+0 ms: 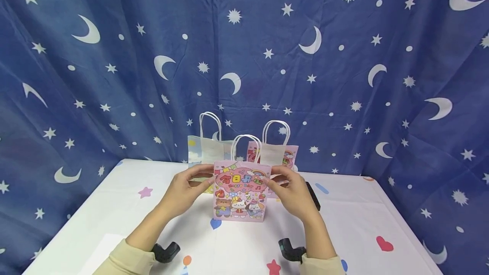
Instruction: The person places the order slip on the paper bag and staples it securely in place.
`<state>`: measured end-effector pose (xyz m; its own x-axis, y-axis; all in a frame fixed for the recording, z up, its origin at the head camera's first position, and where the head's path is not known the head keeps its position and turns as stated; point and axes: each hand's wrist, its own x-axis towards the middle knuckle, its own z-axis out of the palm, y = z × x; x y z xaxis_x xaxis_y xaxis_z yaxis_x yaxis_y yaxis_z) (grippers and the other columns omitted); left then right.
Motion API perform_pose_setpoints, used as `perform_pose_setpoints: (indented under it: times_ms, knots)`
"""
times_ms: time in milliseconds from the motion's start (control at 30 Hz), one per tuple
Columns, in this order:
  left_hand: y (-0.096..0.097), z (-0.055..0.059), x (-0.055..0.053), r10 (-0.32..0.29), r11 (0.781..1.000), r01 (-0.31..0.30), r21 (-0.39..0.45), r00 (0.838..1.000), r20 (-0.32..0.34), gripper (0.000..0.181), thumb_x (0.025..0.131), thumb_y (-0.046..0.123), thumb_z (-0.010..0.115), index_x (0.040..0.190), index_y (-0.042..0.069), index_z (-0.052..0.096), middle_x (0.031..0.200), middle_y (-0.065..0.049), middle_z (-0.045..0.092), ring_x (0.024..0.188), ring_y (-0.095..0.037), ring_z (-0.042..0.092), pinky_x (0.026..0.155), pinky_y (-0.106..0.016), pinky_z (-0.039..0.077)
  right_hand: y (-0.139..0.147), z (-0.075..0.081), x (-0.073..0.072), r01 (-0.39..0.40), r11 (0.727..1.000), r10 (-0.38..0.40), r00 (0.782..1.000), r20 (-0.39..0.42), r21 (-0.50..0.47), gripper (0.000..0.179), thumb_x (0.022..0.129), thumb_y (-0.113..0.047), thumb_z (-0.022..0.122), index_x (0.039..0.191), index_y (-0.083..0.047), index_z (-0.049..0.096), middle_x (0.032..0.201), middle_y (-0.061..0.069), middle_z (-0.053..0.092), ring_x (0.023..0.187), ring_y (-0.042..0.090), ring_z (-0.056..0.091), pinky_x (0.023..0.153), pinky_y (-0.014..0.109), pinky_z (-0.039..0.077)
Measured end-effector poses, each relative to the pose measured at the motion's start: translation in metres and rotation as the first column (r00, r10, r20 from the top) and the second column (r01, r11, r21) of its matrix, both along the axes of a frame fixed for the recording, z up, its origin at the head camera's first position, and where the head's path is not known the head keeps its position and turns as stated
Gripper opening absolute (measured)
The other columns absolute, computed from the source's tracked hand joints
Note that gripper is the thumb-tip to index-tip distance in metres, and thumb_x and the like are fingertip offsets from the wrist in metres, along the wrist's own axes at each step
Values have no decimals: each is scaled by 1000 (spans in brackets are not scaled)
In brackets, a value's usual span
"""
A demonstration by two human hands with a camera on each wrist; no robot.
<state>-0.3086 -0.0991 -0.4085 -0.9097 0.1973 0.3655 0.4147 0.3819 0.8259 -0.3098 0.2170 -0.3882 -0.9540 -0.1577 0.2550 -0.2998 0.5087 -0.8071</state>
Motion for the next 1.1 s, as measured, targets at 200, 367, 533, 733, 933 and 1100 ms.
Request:
perform_pose_setpoints:
  times_ms: [200, 367, 533, 733, 933, 1100]
  knots:
    - [-31, 1, 3, -6, 988, 5, -157, 1000, -6, 45, 98, 26, 74, 141, 20, 61, 132, 1, 71, 119, -22, 69, 95, -40, 60, -3, -7, -5, 2, 999, -2, 1000, -8, 40, 26, 98, -29, 74, 117, -13, 71, 108, 7, 70, 97, 23, 66, 81, 30, 56]
    - [-69, 0, 13, 10, 942, -1, -336, 1000, 26, 51, 97, 33, 74, 144, 19, 58, 134, -1, 68, 119, -26, 68, 94, -47, 58, -6, -12, -8, -16, 998, 18, 1000, -25, 56, 17, 99, -30, 73, 108, -15, 71, 101, 5, 69, 93, 21, 64, 82, 33, 56]
    - [-114, -2, 26, 31, 857, 0, -515, 998, 53, 46, 95, 36, 76, 137, 22, 62, 128, 3, 70, 114, -23, 69, 91, -45, 57, -7, -13, -10, -35, 998, 39, 997, -61, 56, 9, 100, -24, 71, 96, -16, 70, 94, 1, 68, 91, 18, 63, 89, 38, 55]
    - [-166, -4, 44, 54, 720, 88, -688, 982, 182, 52, 81, 37, 88, 123, 17, 66, 109, 6, 69, 97, -14, 64, 79, -34, 52, -7, -13, -13, -41, 997, 45, 997, -66, 65, 14, 102, -22, 68, 90, -15, 67, 92, 1, 69, 90, 19, 63, 89, 40, 55]
    - [-193, -16, 55, 123, 617, 192, -764, 934, 334, 57, 61, 30, 99, 105, 21, 63, 93, 8, 55, 83, -6, 49, 73, -28, 43, -6, -13, -14, -39, 997, 42, 998, -44, 70, 18, 102, -26, 69, 88, -16, 65, 91, 2, 69, 91, 20, 65, 88, 39, 55]
    - [-203, -26, 62, 113, 583, 190, -790, 944, 311, 58, 56, 27, 99, 95, 22, 57, 87, 8, 49, 77, -3, 44, 69, -27, 39, -5, -16, -14, -46, 997, 48, 998, -32, 59, 20, 102, -28, 68, 87, -15, 64, 91, 5, 69, 92, 20, 65, 87, 39, 55]
